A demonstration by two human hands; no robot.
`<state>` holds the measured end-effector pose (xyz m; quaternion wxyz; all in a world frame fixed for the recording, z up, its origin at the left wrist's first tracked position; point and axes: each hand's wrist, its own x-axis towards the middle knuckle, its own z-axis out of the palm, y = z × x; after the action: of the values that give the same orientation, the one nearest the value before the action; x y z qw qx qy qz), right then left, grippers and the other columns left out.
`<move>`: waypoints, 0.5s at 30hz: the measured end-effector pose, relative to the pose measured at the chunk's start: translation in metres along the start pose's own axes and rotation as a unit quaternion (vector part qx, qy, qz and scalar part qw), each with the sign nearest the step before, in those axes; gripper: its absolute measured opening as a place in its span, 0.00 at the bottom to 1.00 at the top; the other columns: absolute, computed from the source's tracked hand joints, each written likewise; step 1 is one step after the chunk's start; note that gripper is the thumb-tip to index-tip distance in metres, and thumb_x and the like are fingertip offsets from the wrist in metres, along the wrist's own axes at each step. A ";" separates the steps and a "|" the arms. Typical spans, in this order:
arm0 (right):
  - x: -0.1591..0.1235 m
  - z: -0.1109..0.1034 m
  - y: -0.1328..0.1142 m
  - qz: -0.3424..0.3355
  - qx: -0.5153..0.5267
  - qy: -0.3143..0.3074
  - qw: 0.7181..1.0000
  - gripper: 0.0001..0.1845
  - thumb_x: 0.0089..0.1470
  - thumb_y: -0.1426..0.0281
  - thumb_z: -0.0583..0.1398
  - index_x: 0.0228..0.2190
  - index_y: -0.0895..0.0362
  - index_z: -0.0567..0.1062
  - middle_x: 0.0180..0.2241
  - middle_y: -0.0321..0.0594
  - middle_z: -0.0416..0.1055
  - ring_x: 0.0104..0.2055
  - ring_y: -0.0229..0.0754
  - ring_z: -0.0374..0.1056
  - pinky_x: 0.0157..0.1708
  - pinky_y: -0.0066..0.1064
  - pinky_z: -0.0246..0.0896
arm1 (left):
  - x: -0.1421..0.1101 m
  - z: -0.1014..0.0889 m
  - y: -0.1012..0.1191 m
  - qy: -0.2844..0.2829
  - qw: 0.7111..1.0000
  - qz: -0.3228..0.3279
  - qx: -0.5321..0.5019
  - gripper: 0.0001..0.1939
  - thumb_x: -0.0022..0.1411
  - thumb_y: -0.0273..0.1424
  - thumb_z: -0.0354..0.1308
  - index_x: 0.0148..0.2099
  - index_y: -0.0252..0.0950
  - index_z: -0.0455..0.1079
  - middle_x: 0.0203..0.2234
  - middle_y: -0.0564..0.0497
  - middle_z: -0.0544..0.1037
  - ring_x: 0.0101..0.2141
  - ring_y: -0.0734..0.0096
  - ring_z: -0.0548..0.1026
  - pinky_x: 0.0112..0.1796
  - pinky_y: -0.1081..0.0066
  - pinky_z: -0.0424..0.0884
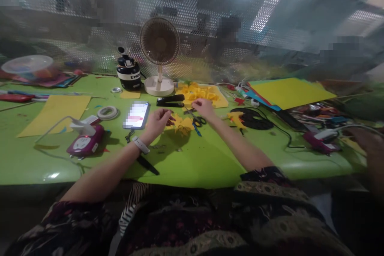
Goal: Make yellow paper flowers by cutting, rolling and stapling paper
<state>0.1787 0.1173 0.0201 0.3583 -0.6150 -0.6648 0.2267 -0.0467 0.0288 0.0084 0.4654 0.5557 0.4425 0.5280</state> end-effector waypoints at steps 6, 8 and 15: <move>-0.046 0.002 -0.020 -0.179 -0.207 -0.127 0.954 0.10 0.57 0.71 0.59 0.37 0.58 0.80 0.41 0.44 0.78 0.40 0.43 0.72 0.39 0.31 0.64 | 0.008 -0.008 0.013 0.069 0.996 0.038 -0.053 0.14 0.62 0.41 0.61 0.37 0.33 0.69 0.21 0.52 0.78 0.19 0.77 0.75 0.22 0.78 0.69; -0.055 -0.002 -0.025 -0.203 -0.270 -0.162 0.927 0.10 0.57 0.67 0.61 0.37 0.57 0.80 0.43 0.46 0.77 0.41 0.45 0.72 0.38 0.32 0.64 | 0.009 -0.010 0.014 0.077 0.995 0.045 -0.050 0.15 0.61 0.41 0.62 0.35 0.33 0.70 0.19 0.52 0.77 0.18 0.78 0.74 0.21 0.79 0.68; -0.062 -0.012 -0.022 -0.215 -0.331 -0.185 0.900 0.12 0.52 0.64 0.63 0.38 0.56 0.79 0.42 0.49 0.76 0.43 0.52 0.71 0.38 0.37 0.64 | 0.012 -0.015 0.010 0.092 0.993 0.071 -0.023 0.14 0.60 0.40 0.63 0.32 0.34 0.71 0.18 0.54 0.75 0.17 0.79 0.72 0.21 0.79 0.68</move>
<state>0.1724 0.0519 0.0321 0.0442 -0.4876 -0.8717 0.0207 -0.0613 0.0402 0.0202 0.3969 0.5241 0.4304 0.6185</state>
